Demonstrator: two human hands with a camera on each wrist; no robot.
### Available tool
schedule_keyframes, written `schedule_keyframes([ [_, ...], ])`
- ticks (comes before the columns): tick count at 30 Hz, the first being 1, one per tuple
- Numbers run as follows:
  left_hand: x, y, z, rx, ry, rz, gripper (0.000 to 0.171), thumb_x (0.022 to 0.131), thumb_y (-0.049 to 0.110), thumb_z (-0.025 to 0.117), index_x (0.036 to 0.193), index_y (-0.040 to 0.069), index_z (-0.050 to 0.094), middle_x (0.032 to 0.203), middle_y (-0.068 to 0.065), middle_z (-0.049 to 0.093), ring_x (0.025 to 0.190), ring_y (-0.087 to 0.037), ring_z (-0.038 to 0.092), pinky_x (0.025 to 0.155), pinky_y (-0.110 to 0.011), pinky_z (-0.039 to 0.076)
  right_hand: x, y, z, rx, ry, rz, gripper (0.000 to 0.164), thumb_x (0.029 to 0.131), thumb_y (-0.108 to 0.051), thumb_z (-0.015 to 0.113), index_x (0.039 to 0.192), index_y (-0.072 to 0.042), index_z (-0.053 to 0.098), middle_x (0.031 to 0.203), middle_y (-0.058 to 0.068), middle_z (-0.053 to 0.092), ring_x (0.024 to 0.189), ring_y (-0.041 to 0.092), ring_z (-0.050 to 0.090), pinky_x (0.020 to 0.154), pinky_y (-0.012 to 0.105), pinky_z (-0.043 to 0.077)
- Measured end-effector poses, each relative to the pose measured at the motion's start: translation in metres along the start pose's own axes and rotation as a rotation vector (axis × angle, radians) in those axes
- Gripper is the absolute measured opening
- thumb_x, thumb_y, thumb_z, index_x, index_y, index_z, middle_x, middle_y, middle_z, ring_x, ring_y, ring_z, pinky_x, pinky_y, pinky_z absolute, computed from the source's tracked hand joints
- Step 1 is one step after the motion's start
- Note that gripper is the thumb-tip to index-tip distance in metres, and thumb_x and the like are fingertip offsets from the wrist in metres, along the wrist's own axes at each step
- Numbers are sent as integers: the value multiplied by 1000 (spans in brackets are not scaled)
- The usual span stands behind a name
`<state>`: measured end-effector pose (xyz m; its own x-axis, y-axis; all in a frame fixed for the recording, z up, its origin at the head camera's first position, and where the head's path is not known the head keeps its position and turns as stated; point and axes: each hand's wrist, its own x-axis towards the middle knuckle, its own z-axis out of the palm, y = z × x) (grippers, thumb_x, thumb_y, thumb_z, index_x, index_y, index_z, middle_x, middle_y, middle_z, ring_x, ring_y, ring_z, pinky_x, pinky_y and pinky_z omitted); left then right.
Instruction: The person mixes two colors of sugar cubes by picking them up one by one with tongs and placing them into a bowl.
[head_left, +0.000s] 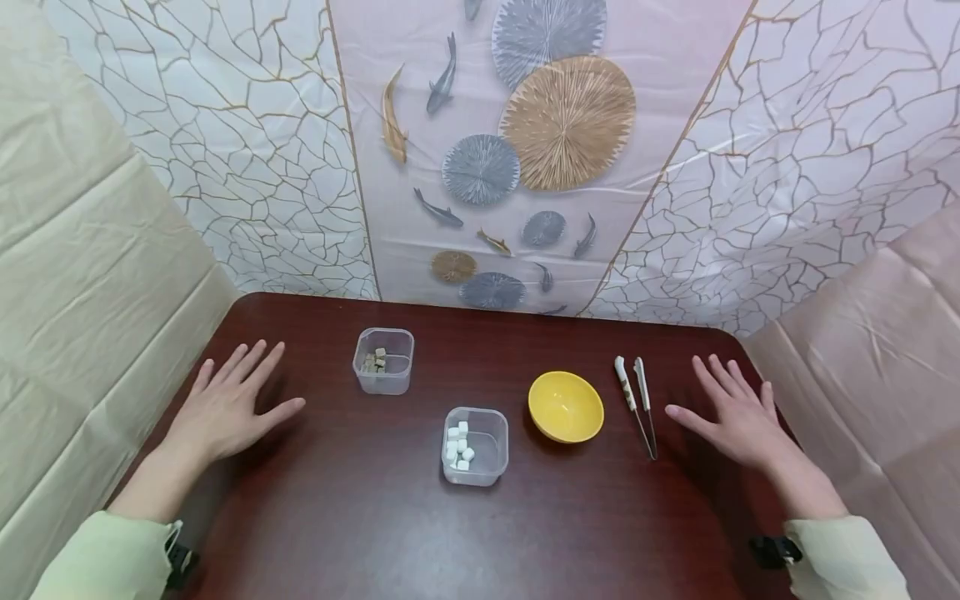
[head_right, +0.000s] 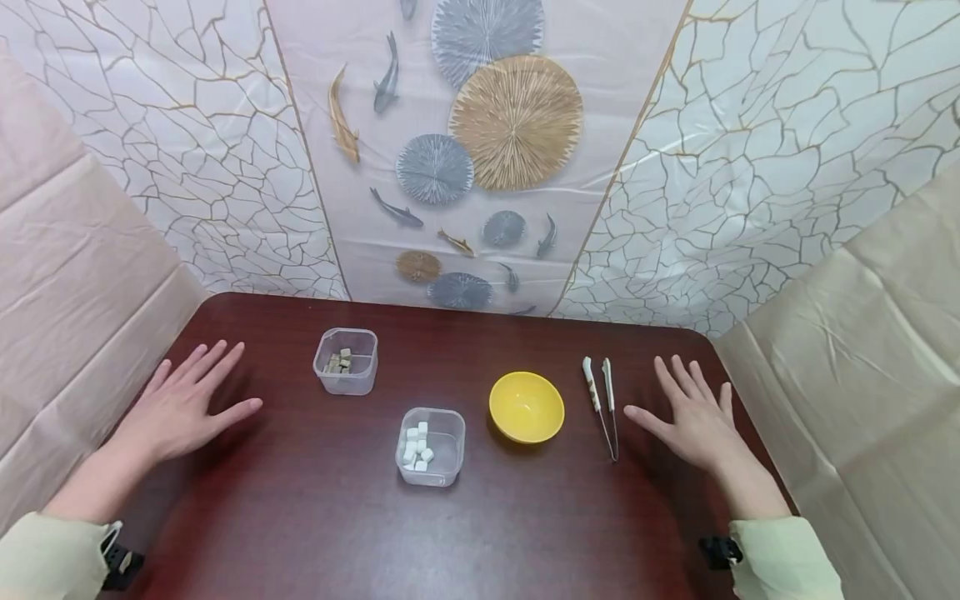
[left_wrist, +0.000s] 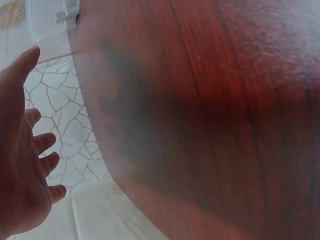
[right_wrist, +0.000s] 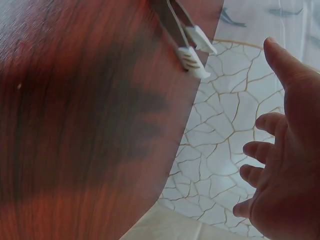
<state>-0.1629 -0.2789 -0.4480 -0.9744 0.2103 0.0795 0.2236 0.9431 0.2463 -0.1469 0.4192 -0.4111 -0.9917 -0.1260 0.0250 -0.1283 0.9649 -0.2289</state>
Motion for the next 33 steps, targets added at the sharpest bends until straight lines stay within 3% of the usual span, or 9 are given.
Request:
schedule_keyframes([
  [10,10,7,-2,40,-24,35,100,97,72,59,170,11,27,171,-28,27,158,-51,22,124,-73,9,11,-16,-2,-41,-36,-8,103,99,-65,63,171,-6,20,173,31,15,160,54,6,118,83,-5],
  [33,14,20,5,75,-71,97,100,96,75,58,170,15,28,173,-25,27,159,-49,21,125,-71,12,17,-26,36,-58,-34,2,102,95,-64,69,163,4,35,165,35,34,155,55,26,116,85,10],
])
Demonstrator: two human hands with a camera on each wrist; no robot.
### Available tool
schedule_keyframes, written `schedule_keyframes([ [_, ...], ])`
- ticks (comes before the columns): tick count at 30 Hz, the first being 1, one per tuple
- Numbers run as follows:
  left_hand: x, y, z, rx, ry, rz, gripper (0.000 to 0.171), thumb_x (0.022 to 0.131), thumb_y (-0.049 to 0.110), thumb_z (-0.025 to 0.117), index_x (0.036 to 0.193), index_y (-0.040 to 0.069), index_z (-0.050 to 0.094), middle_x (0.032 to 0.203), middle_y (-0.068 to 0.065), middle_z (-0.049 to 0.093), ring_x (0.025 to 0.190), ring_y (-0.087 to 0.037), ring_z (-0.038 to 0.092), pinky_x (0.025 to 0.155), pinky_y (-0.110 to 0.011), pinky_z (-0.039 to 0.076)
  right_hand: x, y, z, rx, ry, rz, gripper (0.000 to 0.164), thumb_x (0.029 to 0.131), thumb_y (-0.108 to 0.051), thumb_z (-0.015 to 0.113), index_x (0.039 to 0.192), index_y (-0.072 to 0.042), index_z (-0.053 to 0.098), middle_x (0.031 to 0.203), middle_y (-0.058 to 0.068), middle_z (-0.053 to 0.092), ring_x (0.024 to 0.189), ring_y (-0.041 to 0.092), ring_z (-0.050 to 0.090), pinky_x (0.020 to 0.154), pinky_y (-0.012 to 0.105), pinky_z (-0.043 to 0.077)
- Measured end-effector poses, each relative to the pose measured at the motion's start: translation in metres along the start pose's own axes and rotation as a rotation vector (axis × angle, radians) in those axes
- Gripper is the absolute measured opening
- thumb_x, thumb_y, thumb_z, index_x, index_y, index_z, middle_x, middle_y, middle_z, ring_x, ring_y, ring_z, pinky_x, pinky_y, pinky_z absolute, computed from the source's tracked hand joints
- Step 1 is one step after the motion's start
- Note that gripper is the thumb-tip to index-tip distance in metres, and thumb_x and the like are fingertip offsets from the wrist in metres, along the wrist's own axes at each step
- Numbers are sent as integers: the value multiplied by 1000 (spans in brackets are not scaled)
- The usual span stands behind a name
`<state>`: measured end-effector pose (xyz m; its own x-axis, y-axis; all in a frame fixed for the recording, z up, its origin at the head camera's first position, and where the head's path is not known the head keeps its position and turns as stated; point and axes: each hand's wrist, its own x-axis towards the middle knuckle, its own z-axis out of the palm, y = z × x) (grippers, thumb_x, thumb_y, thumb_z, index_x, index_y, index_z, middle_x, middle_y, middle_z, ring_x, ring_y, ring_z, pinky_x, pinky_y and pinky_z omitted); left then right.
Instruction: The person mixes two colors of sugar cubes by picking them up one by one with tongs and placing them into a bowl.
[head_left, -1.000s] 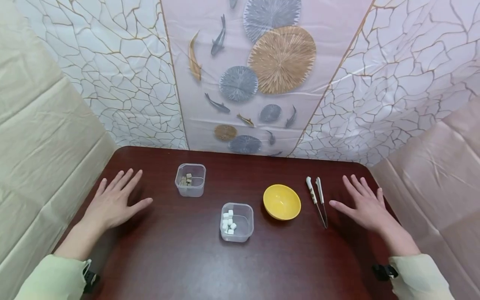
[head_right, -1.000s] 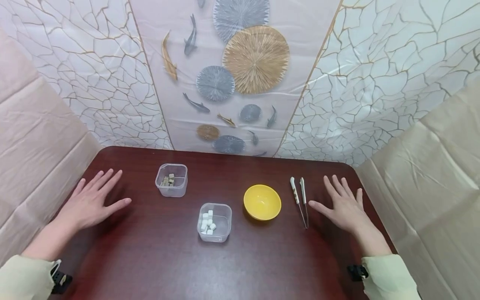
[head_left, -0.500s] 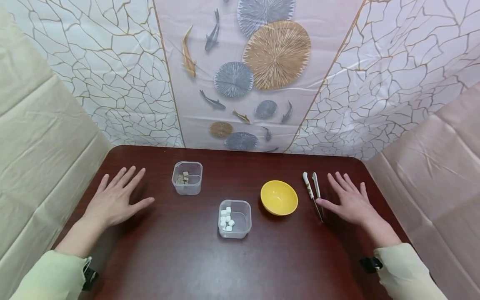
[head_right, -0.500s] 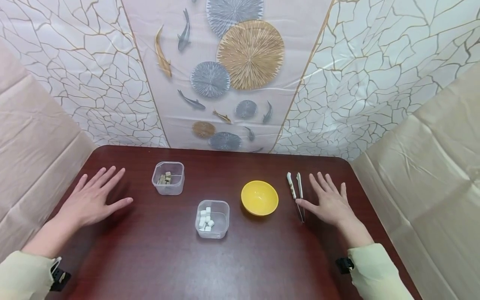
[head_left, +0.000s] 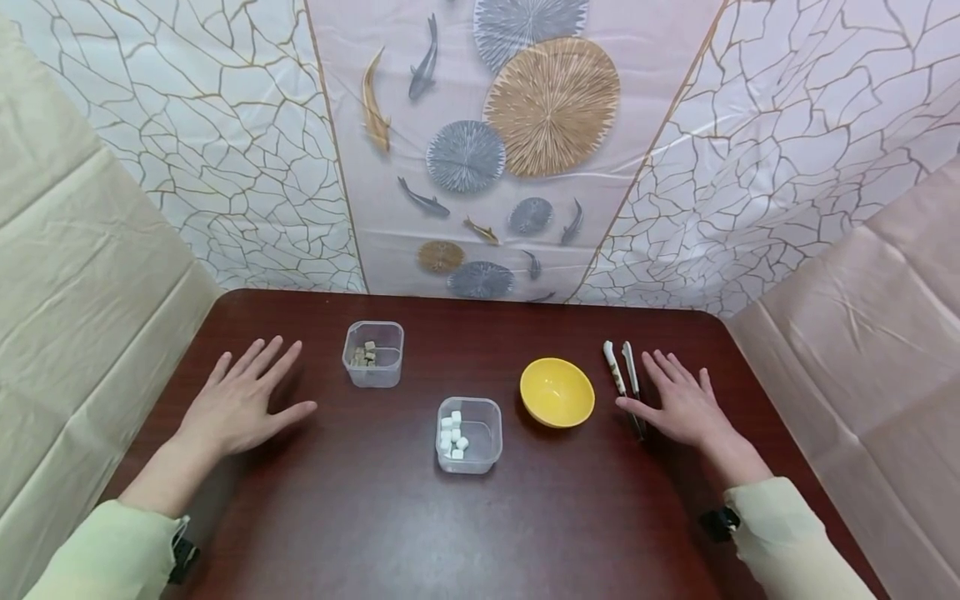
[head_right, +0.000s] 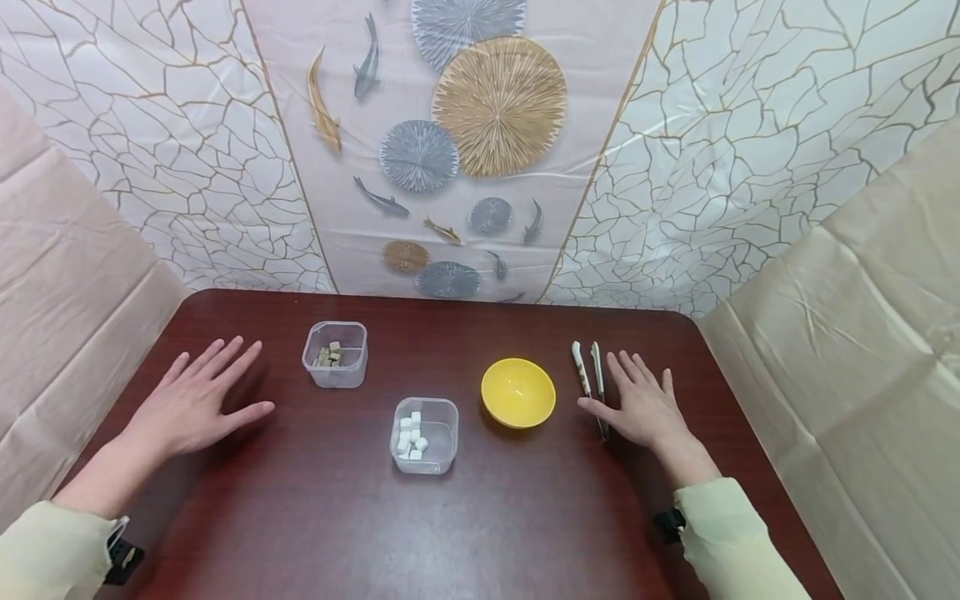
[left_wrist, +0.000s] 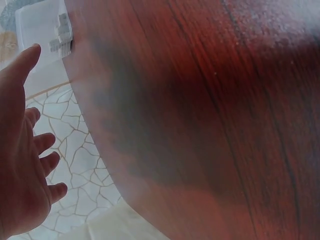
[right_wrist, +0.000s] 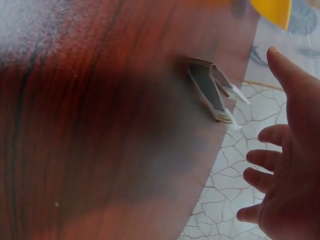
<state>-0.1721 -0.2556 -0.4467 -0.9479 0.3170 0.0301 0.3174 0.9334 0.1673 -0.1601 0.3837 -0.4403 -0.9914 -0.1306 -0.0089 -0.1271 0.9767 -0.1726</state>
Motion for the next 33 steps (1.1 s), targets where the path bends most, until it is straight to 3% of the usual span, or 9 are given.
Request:
schedule_keyframes([
  [12,2,9,-1,9,-12,22,99,96,75,59,170,15,30,171,-25,30,159,-48,24,126,-71,13,9,6,15,-46,-32,56,96,97,-70,62,155,6,48,159,36,43,148,55,37,118,81,17],
  [22,6,15,2,21,-2,43,98,95,73,61,168,13,35,170,-25,34,157,-48,29,125,-71,16,17,8,21,-80,-3,60,87,96,-69,65,142,6,62,149,35,53,140,55,46,116,80,22],
  [33,10,24,3,30,-37,43,99,96,75,58,168,12,34,170,-24,33,158,-46,28,126,-70,15,25,6,27,-120,64,32,69,95,-59,72,123,4,70,140,32,60,133,52,53,116,79,26],
])
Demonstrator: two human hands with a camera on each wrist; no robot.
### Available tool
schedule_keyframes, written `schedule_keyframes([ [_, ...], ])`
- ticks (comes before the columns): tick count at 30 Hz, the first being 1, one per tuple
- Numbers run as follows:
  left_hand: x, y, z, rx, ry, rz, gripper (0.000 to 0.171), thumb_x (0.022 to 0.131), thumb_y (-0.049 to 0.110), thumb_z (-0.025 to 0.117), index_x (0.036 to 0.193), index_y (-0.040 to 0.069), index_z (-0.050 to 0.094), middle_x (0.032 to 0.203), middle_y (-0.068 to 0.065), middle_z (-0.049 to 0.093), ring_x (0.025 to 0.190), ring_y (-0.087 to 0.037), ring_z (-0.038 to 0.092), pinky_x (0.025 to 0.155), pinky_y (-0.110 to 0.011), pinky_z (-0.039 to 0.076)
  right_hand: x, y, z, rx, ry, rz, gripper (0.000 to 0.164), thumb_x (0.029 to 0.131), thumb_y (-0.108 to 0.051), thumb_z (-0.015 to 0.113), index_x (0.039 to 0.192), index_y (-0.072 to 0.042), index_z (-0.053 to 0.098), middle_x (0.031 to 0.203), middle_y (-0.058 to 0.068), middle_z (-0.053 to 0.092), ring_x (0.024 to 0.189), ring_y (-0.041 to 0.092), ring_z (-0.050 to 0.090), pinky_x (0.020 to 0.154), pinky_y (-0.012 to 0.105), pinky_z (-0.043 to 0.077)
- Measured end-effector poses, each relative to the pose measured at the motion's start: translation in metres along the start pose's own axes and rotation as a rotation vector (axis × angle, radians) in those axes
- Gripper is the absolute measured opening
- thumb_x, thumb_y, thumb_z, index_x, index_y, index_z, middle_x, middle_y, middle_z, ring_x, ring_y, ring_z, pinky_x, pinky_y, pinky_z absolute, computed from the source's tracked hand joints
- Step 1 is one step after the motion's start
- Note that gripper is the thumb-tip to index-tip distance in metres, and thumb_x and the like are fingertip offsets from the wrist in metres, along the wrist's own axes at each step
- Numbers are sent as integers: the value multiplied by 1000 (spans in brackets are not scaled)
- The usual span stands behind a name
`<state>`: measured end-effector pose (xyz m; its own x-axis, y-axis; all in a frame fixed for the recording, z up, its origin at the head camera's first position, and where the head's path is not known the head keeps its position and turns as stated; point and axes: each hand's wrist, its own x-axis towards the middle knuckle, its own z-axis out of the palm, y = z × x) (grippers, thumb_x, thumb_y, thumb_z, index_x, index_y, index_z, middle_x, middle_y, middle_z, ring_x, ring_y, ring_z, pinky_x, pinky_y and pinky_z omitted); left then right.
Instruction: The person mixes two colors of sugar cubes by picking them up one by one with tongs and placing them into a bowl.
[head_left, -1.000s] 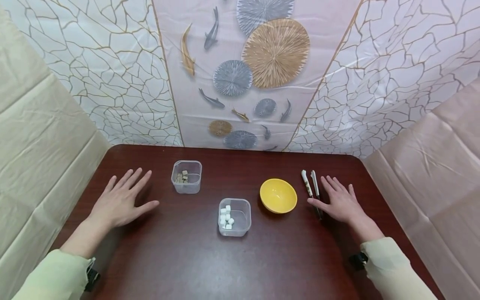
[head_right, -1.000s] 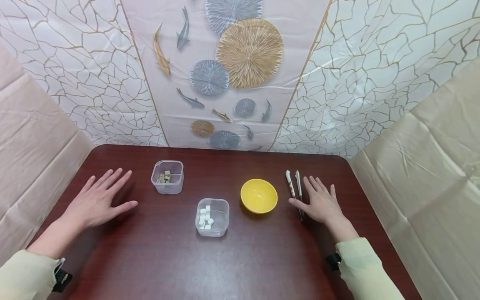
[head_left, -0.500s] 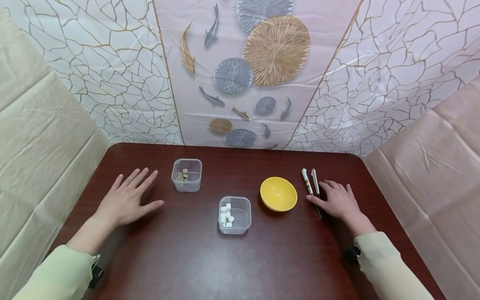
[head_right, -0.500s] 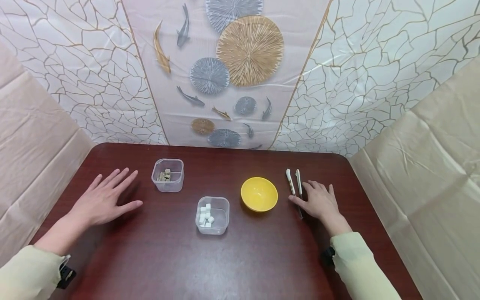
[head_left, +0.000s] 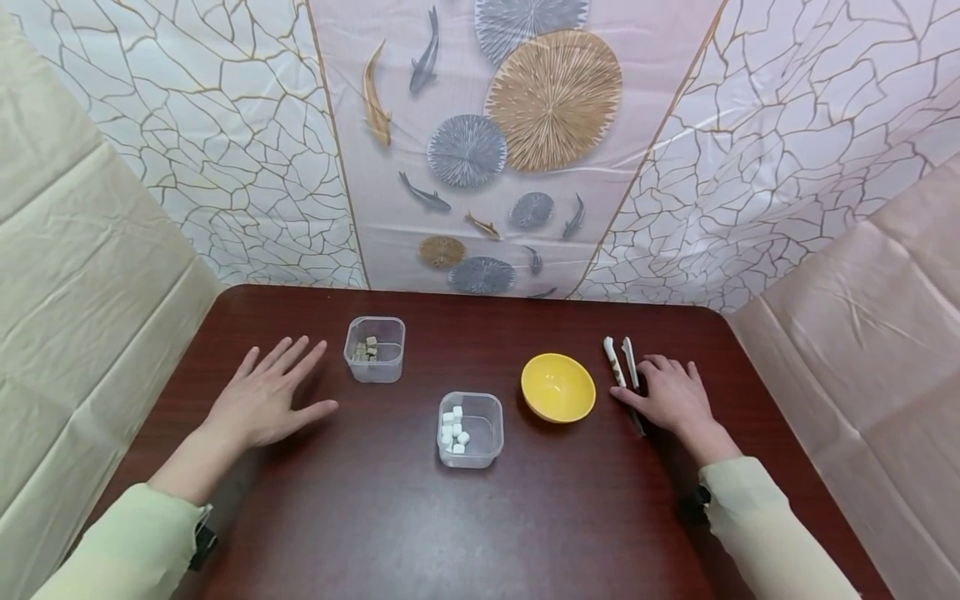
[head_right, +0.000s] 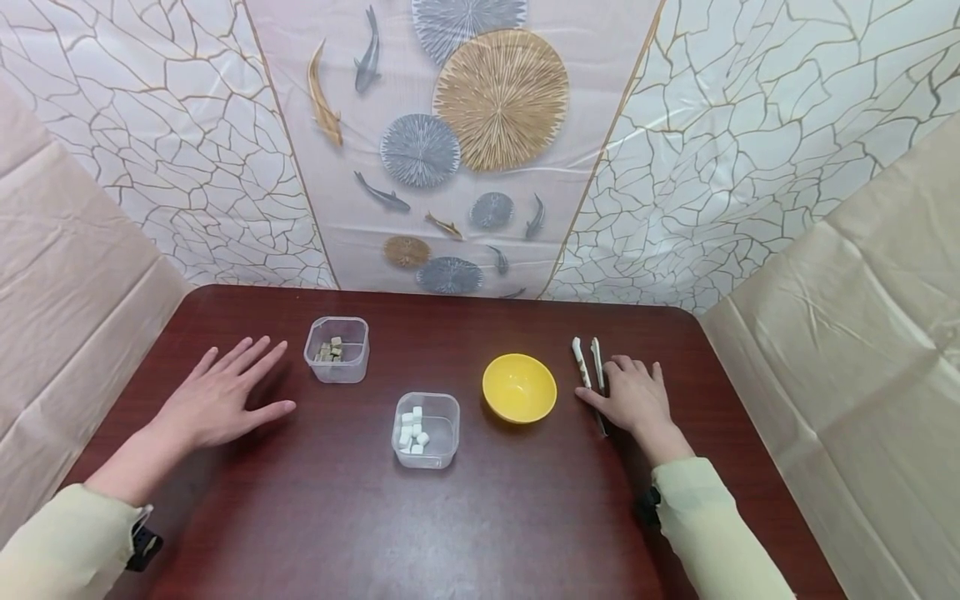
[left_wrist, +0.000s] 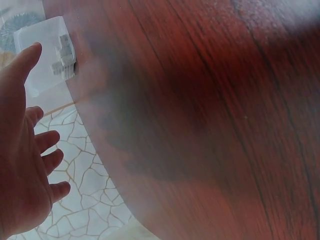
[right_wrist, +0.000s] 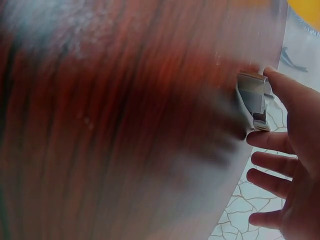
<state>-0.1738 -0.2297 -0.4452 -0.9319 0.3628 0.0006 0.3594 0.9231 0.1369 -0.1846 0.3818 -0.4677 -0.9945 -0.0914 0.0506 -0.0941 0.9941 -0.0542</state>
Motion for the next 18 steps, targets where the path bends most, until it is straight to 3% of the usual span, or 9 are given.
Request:
schedule_keyframes([
  [8,0,1,1,-4,8,2,98,96,73,61,168,12,35,170,-24,35,158,-46,28,126,-70,15,3,-1,2,24,0,-27,45,94,-44,77,99,-1,67,138,29,60,129,50,54,115,79,27],
  [18,0,-1,4,-4,9,1,99,95,76,58,168,12,35,170,-24,34,158,-46,29,126,-70,16,0,0,2,91,-5,-44,26,93,-28,74,97,-3,69,144,28,58,132,49,52,116,79,24],
])
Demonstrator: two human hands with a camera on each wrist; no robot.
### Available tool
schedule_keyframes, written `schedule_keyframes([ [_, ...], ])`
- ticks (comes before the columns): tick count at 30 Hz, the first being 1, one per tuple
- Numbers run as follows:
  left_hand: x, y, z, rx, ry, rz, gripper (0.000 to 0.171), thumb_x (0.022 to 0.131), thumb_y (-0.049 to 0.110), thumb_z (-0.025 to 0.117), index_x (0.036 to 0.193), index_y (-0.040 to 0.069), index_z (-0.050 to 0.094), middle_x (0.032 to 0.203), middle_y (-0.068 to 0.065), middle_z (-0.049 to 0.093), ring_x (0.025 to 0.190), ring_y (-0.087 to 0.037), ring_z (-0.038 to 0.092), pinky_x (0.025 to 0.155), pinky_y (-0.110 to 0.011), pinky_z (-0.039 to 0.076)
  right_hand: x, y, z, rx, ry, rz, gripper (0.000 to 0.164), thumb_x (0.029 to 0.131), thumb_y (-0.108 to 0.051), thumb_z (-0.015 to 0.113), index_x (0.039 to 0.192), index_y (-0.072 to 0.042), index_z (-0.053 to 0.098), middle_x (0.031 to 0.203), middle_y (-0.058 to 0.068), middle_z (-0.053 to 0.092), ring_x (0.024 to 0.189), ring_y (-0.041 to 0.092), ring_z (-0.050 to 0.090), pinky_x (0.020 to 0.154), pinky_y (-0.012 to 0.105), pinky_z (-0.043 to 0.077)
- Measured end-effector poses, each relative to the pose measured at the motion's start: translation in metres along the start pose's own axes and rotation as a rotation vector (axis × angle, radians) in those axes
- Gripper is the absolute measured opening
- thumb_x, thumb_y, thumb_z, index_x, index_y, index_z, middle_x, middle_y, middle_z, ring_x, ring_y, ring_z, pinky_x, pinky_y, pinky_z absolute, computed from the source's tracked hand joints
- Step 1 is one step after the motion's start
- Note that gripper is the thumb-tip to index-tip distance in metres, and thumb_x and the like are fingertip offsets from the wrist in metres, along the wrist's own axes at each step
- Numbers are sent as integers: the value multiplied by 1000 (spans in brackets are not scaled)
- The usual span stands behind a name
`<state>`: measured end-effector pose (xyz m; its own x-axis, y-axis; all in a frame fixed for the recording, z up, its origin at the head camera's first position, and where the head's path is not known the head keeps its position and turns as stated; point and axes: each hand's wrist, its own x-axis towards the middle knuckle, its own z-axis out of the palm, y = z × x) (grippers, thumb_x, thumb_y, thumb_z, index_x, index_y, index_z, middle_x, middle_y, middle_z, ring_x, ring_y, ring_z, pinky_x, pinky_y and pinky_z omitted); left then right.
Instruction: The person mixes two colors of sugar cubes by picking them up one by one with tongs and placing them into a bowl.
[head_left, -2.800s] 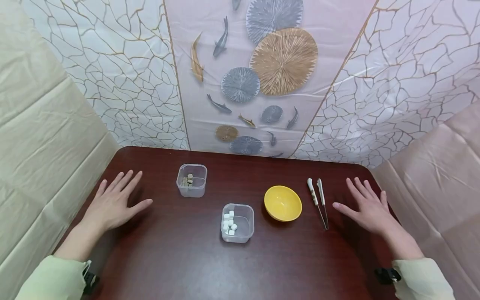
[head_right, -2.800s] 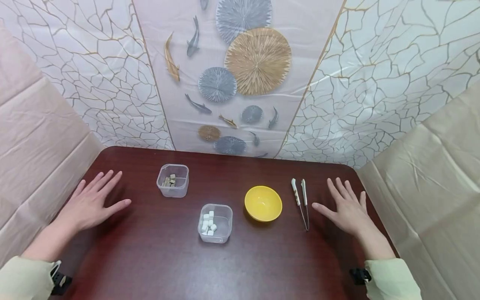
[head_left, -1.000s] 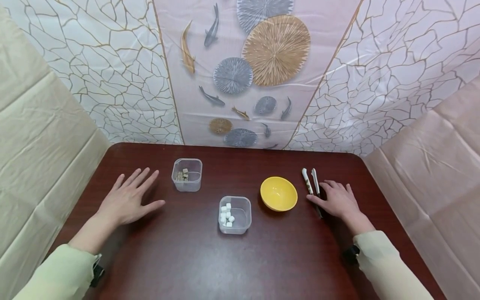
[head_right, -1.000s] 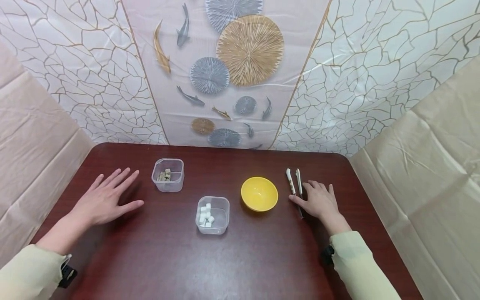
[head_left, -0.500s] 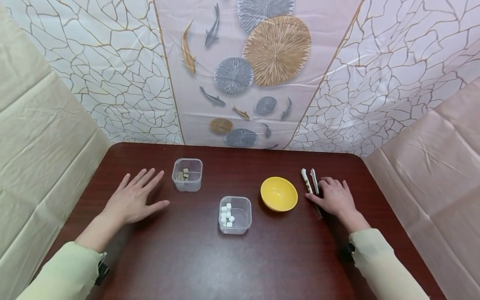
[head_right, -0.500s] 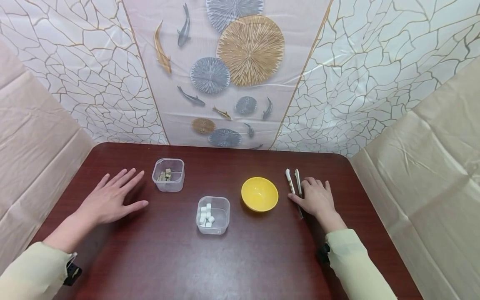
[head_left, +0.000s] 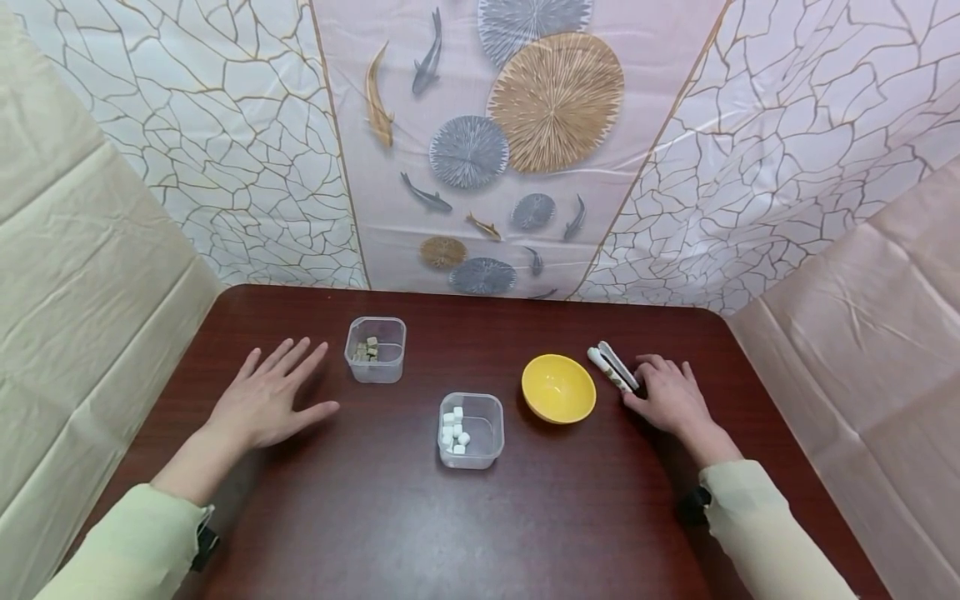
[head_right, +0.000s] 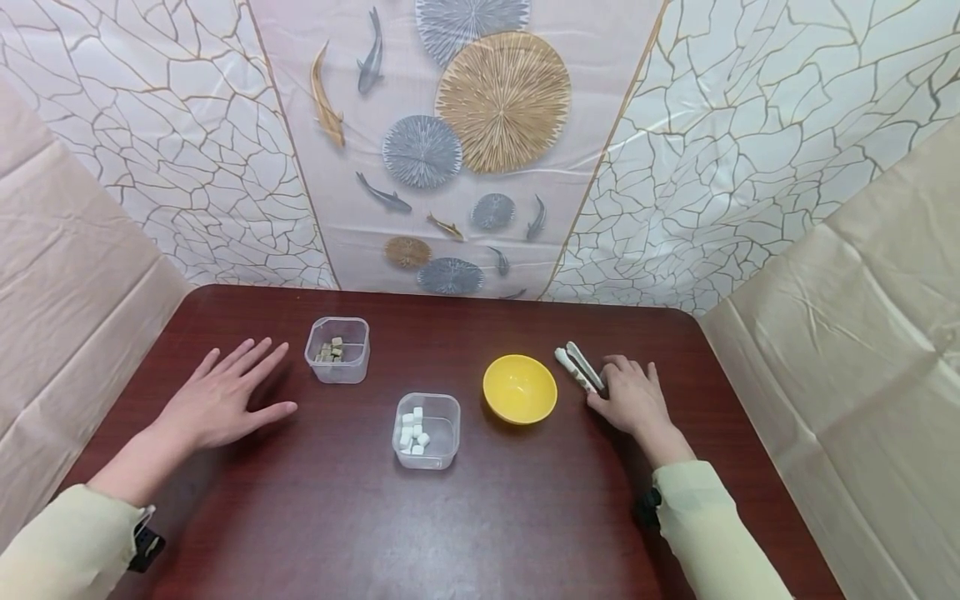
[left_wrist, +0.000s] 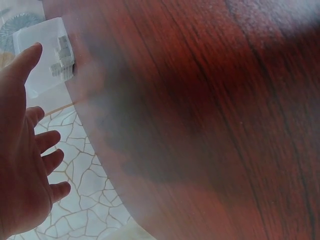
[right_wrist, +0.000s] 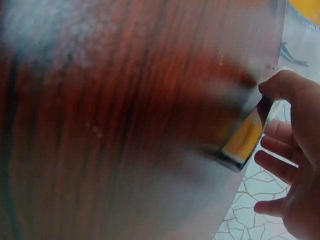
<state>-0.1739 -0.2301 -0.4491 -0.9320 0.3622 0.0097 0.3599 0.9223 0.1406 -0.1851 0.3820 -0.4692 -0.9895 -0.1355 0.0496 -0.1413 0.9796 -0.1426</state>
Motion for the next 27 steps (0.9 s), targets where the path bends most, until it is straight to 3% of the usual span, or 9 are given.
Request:
schedule_keyframes([
  [11,-1,1,-1,-4,-1,-1,98,96,74,59,168,12,35,170,-24,34,158,-46,28,126,-70,15,-3,-3,-13,62,54,-34,25,91,-24,75,99,-1,69,144,29,59,130,51,54,116,79,27],
  [17,-2,1,-2,-9,2,2,97,96,73,59,168,12,36,170,-24,35,158,-46,28,126,-71,15,-4,-8,-34,183,97,-95,21,91,-18,76,99,0,68,143,31,59,126,52,58,104,68,45],
  [22,-3,2,-1,-9,5,4,97,96,73,59,168,12,36,170,-25,35,157,-47,29,126,-71,15,-5,-15,-52,285,100,-108,19,94,-18,75,100,-3,65,144,30,59,130,49,56,102,63,46],
  [25,-2,2,0,-10,7,4,97,96,73,59,167,12,36,170,-24,35,157,-47,29,125,-71,15,-6,-19,-61,320,91,-91,19,97,-21,76,102,-6,65,143,27,62,124,43,60,97,57,47],
  [27,-2,3,0,-10,10,5,97,96,73,59,167,12,36,170,-24,35,157,-47,29,125,-71,15,-7,-21,-66,340,75,-62,21,98,-24,76,105,-7,66,132,24,69,102,38,64,85,50,49],
])
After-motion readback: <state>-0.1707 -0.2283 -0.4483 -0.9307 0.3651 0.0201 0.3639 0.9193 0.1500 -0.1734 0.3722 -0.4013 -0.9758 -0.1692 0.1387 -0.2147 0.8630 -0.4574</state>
